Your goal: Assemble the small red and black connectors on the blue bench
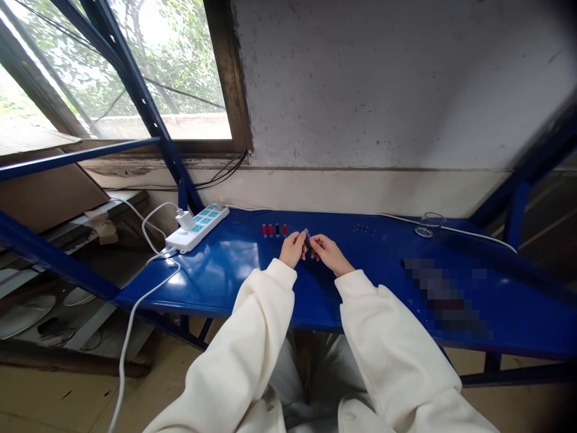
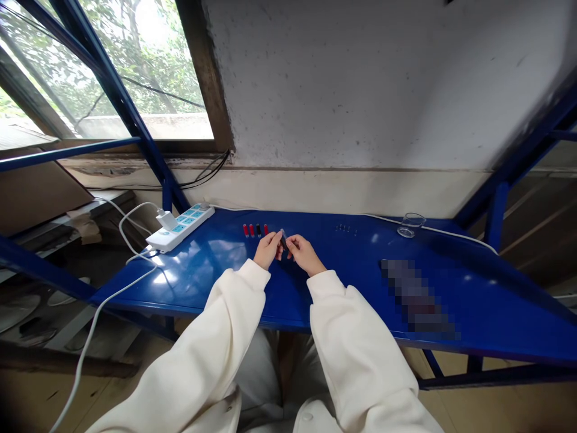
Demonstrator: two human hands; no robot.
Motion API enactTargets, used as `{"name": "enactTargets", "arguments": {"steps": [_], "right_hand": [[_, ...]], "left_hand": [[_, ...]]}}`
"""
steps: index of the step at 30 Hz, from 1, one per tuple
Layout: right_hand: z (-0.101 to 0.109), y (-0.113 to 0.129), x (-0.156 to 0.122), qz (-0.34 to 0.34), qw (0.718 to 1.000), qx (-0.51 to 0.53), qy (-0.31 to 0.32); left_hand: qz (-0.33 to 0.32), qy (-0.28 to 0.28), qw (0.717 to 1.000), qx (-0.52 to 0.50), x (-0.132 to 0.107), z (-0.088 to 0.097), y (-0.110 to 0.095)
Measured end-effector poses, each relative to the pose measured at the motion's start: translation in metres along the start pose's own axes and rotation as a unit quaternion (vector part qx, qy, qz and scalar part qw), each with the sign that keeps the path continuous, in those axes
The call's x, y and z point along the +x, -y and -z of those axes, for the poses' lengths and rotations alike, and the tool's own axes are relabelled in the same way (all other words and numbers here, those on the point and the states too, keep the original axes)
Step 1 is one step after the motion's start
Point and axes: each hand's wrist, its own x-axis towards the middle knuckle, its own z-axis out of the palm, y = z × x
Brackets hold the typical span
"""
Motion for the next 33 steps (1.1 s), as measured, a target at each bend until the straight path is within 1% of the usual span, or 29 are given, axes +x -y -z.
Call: {"name": "enactTargets", "arguments": {"steps": [3, 9, 12, 15, 21, 27, 30, 33], "right_hand": [[-0.001, 0.003, -0.002, -0.019, 1.0, 0.008, 0.009], [0.001, 0.004, -0.003, -0.014, 1.0, 0.011, -0.008], [0.0, 0.006, -0.004, -0.006, 1.0, 0.012, -0.017], [-0.001, 0.007, -0.004, -0.001, 1.0, 0.023, -0.016], [0.0, 0.005, -0.003, 0.015, 1.0, 0.018, -0.015], [0.001, 0.008, -0.004, 0.046, 0.997, -0.052, -0.017], [0.006, 0.009, 0.0, 0.06, 0.989, -0.131, -0.024], [0.019, 0.005, 0.011, 0.065, 0.971, -0.226, -0.051]], "left_hand": [[-0.014, -0.009, 1.0, 0.004, 0.0, 0.001, 0.0], [-0.023, -0.032, 0.999, 0.036, 0.0, 0.002, 0.0], [-0.063, -0.046, 0.994, 0.072, 0.001, 0.003, 0.002], [-0.091, -0.042, 0.99, 0.097, 0.002, 0.004, 0.004], [-0.099, -0.041, 0.989, 0.103, 0.001, 0.005, 0.004], [-0.074, -0.057, 0.993, 0.078, 0.002, 0.005, 0.006], [-0.059, -0.049, 0.994, 0.076, 0.002, 0.004, 0.007], [-0.044, -0.038, 0.995, 0.08, 0.001, 0.003, 0.006]]}}
